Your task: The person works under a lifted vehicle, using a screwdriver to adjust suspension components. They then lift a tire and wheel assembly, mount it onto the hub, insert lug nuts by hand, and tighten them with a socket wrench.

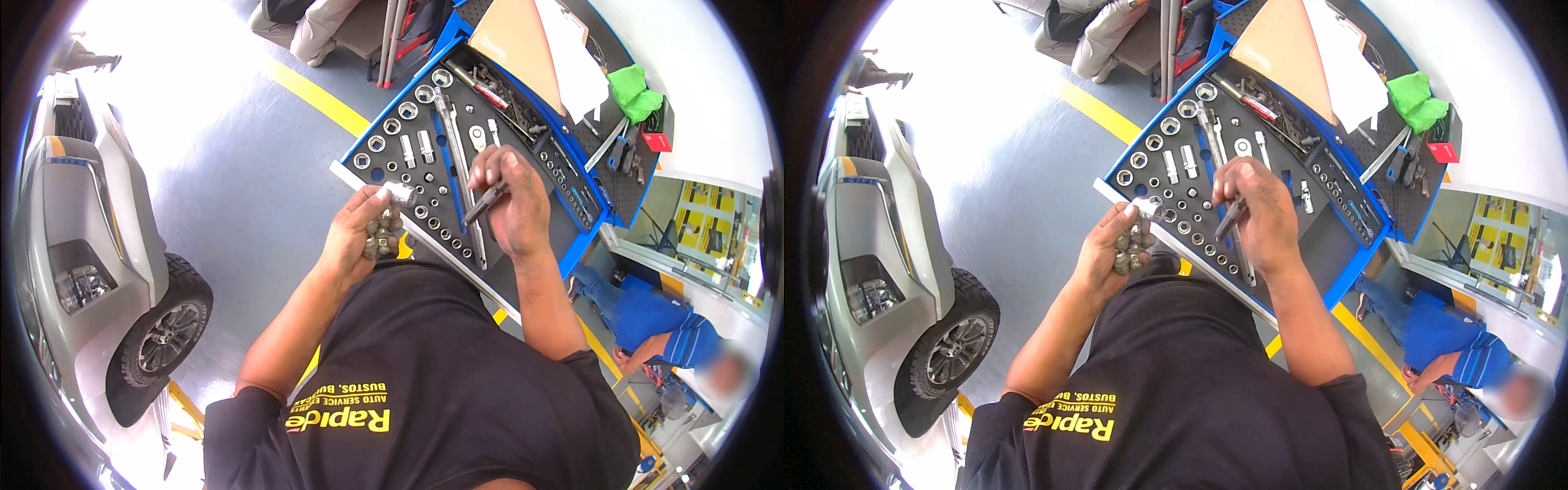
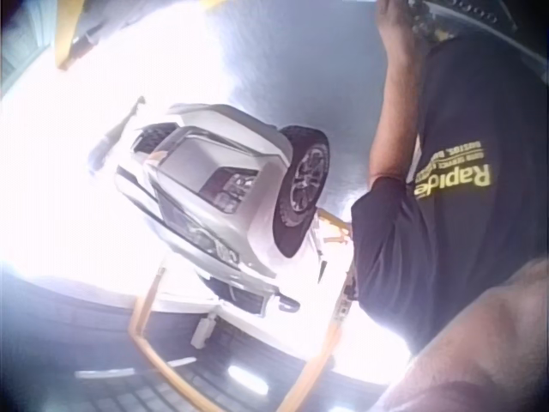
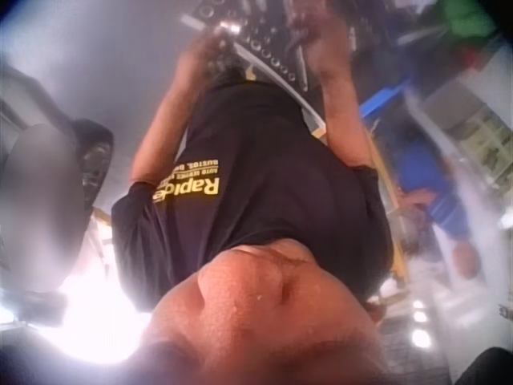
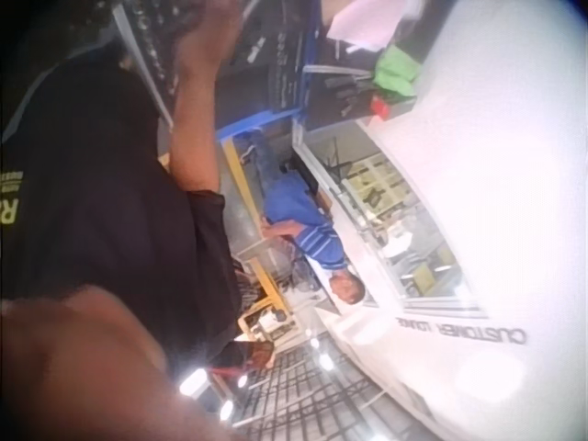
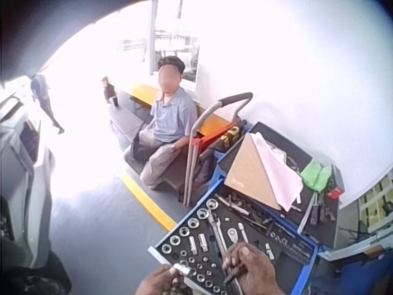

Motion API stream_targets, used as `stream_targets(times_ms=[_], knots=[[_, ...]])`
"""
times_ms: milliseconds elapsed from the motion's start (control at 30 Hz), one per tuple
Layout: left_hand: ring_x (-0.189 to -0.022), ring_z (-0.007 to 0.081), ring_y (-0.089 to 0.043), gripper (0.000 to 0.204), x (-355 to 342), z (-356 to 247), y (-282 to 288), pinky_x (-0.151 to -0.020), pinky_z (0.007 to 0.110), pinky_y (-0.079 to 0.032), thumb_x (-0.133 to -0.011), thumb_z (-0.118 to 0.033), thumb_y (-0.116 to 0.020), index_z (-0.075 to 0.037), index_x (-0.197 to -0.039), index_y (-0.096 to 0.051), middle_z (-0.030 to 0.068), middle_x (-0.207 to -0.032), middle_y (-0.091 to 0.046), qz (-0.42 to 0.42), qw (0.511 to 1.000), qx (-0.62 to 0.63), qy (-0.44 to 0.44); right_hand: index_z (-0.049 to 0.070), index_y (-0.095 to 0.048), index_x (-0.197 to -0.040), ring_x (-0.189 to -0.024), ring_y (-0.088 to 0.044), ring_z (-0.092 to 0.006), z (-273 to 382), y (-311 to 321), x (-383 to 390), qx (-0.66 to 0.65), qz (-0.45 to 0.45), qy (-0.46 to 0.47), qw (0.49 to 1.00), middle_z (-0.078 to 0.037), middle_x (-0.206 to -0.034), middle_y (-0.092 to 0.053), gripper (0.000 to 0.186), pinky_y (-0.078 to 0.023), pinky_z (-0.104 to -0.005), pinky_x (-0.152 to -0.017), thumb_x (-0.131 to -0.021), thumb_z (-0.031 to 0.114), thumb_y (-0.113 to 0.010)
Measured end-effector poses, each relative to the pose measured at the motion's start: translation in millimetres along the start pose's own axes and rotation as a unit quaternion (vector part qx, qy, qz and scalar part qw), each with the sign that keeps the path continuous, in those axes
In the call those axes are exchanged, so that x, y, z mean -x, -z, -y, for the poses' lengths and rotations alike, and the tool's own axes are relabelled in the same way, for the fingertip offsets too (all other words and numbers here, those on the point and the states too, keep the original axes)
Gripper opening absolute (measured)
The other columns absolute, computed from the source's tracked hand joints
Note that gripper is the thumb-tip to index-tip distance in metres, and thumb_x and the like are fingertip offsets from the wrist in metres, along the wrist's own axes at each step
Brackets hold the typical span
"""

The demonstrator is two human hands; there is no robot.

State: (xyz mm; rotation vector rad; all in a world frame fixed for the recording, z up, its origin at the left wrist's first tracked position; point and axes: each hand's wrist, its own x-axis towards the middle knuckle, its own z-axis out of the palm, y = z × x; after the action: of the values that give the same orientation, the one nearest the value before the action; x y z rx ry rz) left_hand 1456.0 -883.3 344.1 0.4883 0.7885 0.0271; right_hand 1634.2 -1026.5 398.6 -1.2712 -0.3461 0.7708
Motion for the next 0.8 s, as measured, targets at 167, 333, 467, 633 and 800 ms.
stream_targets(times_ms=[167, 333, 467, 633, 800], knots=[[-0.076, 0.0121, -0.06, 0.021, 4, 8, -23, -0.057, 0.026, -0.05, -0.1, -0.032, -0.062, -0.012, -0.105, -0.06, -0.0005, -0.088, -0.061, -0.021, 0.995, 0.056, 0.076, 0.013, -0.038, -0.068, -0.052, -0.029, -0.0115, 12, -18, -1, -0.249, 0.018, -0.003, 0.968, 0.001, -0.057, -0.032, 0.04, -0.032, -0.0324, -0.059, -0.102, 0.031, -0.044], [-0.072, 0.0128, -0.057, 0.02, 12, 7, -45, -0.056, 0.027, -0.048, -0.1, -0.032, -0.062, -0.012, -0.103, -0.059, -0.0003, -0.087, -0.058, -0.018, 0.987, 0.096, 0.129, 0.014, -0.034, -0.063, -0.048, -0.022, -0.0118, 13, -24, -2, -0.257, 0.034, 0.049, 0.964, 0.001, -0.051, -0.028, 0.045, -0.028, -0.0331, -0.055, -0.103, 0.033, -0.041], [-0.072, 0.0127, -0.056, 0.02, 24, 3, -57, -0.057, 0.028, -0.048, -0.1, -0.032, -0.061, -0.012, -0.104, -0.057, 0.0003, -0.087, -0.058, 0.008, 0.985, 0.084, 0.148, 0.015, -0.034, -0.064, -0.045, -0.017, -0.0106, 16, -15, -1, -0.175, 0.084, 0.142, 0.971, 0.002, -0.049, -0.024, 0.044, -0.025, -0.0318, -0.051, -0.103, 0.034, -0.04], [-0.074, 0.0147, -0.054, 0.024, 32, -4, -67, -0.056, 0.027, -0.046, -0.101, -0.031, -0.061, -0.009, -0.108, -0.055, 0.0037, -0.088, -0.057, 0.045, 0.985, 0.066, 0.152, 0.016, -0.033, -0.061, -0.045, -0.016, -0.011, 29, 0, -8, -0.303, 0.085, 0.081, 0.946, 0.002, -0.048, -0.023, 0.044, -0.025, -0.0313, -0.05, -0.101, 0.031, -0.041], [-0.076, 0.0143, -0.054, 0.02, 28, -1, -70, -0.059, 0.028, -0.046, -0.1, -0.029, -0.061, -0.011, -0.106, -0.055, 0.0029, -0.088, -0.056, 0.047, 0.991, 0.009, 0.127, 0.018, -0.032, -0.059, -0.044, -0.017, -0.0098, 35, 6, -13, -0.348, -0.026, -0.003, 0.937, 0.004, -0.048, -0.022, 0.044, -0.024, -0.0296, -0.049, -0.1, 0.031, -0.044]])
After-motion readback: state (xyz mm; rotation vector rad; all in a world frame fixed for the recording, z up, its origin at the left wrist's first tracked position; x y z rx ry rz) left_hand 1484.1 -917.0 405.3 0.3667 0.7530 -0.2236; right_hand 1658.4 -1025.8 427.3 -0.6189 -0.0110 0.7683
